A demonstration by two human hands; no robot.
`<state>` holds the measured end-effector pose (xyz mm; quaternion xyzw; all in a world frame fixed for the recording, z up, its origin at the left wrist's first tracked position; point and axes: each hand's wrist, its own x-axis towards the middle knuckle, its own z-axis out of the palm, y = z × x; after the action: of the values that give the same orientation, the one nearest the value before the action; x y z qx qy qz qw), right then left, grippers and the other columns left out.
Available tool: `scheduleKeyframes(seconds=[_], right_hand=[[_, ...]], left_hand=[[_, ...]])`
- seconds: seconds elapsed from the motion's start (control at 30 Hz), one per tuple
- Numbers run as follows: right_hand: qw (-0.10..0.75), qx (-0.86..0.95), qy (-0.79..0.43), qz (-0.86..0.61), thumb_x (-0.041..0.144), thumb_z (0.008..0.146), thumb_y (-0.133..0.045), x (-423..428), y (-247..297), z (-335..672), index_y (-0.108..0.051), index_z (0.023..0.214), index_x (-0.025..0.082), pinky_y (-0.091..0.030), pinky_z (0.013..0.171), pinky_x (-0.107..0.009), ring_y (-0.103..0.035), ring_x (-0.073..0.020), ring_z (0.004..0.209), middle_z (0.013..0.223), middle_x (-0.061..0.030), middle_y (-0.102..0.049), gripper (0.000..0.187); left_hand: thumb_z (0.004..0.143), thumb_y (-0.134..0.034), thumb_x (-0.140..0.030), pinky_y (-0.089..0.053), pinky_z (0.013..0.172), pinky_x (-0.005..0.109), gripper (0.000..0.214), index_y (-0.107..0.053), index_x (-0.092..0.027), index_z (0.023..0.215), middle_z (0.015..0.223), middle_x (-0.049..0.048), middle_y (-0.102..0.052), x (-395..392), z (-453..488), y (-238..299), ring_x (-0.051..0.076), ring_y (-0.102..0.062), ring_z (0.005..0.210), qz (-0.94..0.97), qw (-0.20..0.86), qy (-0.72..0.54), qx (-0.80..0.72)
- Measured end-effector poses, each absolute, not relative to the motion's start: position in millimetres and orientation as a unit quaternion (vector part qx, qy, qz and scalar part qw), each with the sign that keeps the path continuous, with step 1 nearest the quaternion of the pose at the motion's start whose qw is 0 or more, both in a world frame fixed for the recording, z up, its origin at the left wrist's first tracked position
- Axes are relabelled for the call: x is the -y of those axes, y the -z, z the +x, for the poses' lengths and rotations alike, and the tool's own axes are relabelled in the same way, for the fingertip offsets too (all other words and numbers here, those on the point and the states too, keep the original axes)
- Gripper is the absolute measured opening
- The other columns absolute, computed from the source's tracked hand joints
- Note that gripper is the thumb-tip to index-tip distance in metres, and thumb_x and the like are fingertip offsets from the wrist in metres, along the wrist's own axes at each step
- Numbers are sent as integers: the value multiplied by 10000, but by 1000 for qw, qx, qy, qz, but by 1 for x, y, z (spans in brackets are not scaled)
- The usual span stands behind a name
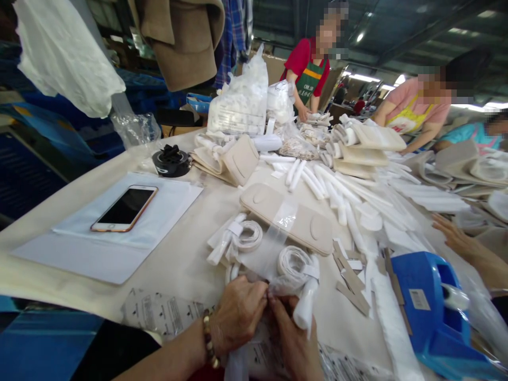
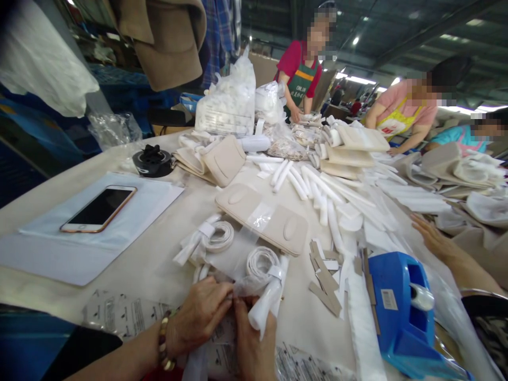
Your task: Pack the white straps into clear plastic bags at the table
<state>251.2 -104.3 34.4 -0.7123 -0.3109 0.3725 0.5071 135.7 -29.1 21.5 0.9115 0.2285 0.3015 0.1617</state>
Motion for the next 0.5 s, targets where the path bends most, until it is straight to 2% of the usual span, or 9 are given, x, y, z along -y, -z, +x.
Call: scheduleKeyframes(seconds=[0.1,0.17,0.37,0.47,0.5], right_hand=[[514,275,-388,-714,443,699,-669,100,-40,250,-657,677,165,-468,616,-281,-582,-202,671,585,-13,-607,279],[512,268,-399,-712,436,679,-683,97,-41,251,-640,628,166,-455,564,-279,-577,-203,641,534,-8,-582,279],[506,280,-377,-724,434,713,-645,95,-34,254,-647,677,141,-433,510,-267,-562,-177,577,542,-8,-595,294],[486,368,-323,-724,441,786,-602,101,-37,254,-652,726,147,-443,485,-266,-568,-167,563,613,-19,-625,305],[484,415,-299,-710,443,819,-575,102,-41,253,-651,741,153,-452,483,-262,-570,-158,564,640,-21,-629,310]], left_hand=[[939,-290,-204,-411,587,305,201,-421,-123,1068,722,32,-617,31,135,-23,172,-560,599,899,146,-332,-247],[941,-288,-203,-429,601,309,227,-386,-108,1122,743,43,-624,33,136,-22,174,-570,607,893,137,-352,-246],[932,-294,-166,-442,613,335,240,-365,-106,1153,766,56,-623,37,138,-10,184,-568,620,893,146,-361,-227],[932,-307,-173,-466,644,355,237,-416,-109,1133,766,60,-608,37,137,-9,182,-564,640,898,176,-327,-237],[940,-310,-188,-478,682,370,243,-442,-117,1131,786,62,-604,36,135,-11,181,-568,673,897,215,-297,-248]])
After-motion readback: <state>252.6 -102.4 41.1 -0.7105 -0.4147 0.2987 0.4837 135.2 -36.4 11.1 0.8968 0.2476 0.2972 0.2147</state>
